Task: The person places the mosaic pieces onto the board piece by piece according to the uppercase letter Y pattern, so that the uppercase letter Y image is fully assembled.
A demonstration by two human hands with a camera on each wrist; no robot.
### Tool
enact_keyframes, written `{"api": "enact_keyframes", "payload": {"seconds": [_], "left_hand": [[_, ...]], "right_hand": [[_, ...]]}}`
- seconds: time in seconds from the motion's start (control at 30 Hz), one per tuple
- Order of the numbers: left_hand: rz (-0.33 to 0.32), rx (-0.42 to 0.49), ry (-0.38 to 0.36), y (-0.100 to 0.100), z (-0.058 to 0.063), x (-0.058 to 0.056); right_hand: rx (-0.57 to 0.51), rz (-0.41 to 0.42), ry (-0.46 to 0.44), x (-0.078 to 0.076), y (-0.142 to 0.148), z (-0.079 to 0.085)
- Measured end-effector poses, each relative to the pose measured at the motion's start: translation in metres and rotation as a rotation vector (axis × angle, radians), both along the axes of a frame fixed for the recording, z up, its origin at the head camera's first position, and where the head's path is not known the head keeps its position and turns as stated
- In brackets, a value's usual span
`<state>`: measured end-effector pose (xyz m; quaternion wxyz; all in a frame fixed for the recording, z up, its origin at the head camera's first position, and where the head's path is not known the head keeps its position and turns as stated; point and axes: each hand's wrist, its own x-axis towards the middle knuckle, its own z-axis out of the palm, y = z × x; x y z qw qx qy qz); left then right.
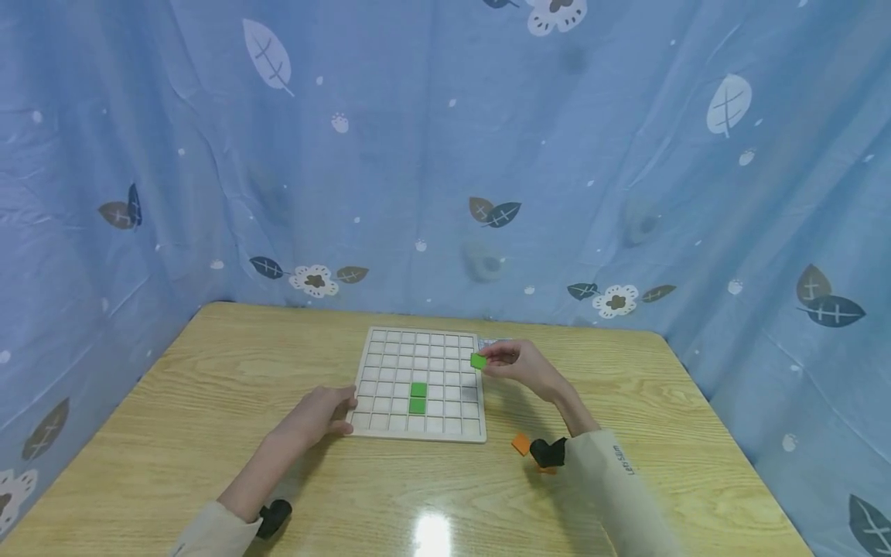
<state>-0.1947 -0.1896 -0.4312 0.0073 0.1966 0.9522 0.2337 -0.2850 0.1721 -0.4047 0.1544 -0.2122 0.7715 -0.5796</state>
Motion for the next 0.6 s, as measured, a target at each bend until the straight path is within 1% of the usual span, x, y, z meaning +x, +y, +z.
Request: {"api": "enact_keyframes", "payload": {"seconds": [0.1, 0.2, 0.33, 0.53, 0.6], "left_hand": [[0.004, 0.006, -0.008, -0.001, 0.0, 0.001], [0.002, 0.009, -0.005, -0.001, 0.0, 0.0], [0.01, 0.004, 0.002, 0.0, -0.001, 0.0], [0.035, 0.003, -0.005, 0.0, -0.001, 0.0], [0.028, -0.003, -0.005, 0.001, -0.001, 0.0]], "right_hand": [[-0.022, 0.01, -0.012, -0.001, -0.009, -0.002], [-0.05, 0.027, -0.029, -0.003, -0.018, -0.006], [-0.08, 0.013, -0.049, -0.005, -0.032, -0.014], [-0.047, -0.037, -0.031, -0.005, -0.051, -0.024], [-0.034, -0.037, -0.028, -0.005, -0.058, -0.027]]}}
